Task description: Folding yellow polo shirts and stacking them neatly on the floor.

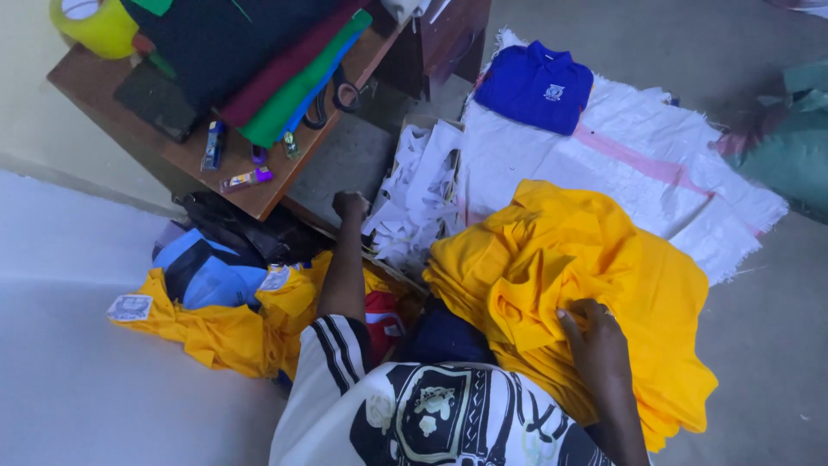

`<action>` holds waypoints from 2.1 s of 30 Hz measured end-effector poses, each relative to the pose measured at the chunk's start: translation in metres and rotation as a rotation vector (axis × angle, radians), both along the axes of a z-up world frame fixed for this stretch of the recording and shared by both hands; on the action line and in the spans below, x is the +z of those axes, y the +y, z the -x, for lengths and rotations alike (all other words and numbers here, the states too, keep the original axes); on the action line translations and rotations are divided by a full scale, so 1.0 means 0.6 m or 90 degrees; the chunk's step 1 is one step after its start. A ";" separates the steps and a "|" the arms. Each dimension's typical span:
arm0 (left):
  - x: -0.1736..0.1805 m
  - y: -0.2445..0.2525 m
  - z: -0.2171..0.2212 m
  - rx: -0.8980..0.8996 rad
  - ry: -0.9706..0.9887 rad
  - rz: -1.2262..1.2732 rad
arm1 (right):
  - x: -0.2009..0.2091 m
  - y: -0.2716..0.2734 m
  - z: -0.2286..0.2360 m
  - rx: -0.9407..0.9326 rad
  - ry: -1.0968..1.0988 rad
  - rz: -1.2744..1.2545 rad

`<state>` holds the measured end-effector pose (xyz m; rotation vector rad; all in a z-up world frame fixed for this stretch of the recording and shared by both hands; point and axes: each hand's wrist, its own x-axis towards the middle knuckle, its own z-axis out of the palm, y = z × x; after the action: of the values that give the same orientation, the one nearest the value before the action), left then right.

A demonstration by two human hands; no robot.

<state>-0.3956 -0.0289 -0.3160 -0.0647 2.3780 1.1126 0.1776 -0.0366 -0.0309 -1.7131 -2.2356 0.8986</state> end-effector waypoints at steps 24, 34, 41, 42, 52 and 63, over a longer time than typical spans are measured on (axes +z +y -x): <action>0.375 -0.012 -0.518 -1.099 0.135 -0.051 | -0.102 0.215 -0.006 0.403 -0.328 -0.407; 0.572 0.027 -0.506 -1.015 0.017 -0.504 | 0.205 0.010 -0.162 0.443 0.147 -0.392; 0.442 0.087 -0.587 -0.968 0.151 -0.493 | 0.073 -0.027 -0.143 0.444 0.016 -0.276; 0.423 0.089 -0.586 -0.899 0.316 -0.500 | 0.048 -0.024 -0.155 0.400 -0.011 -0.248; 0.376 0.010 -0.193 -0.214 0.128 -0.471 | -0.031 -0.027 -0.245 0.059 0.422 0.001; 0.658 -0.254 -0.192 0.071 1.171 -0.321 | 0.056 -0.002 -0.168 0.144 0.099 -0.061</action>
<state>-0.2806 -0.1811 0.0789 1.6693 3.2030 2.3677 0.2783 -0.0378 0.0024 -1.3221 -2.3571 0.9183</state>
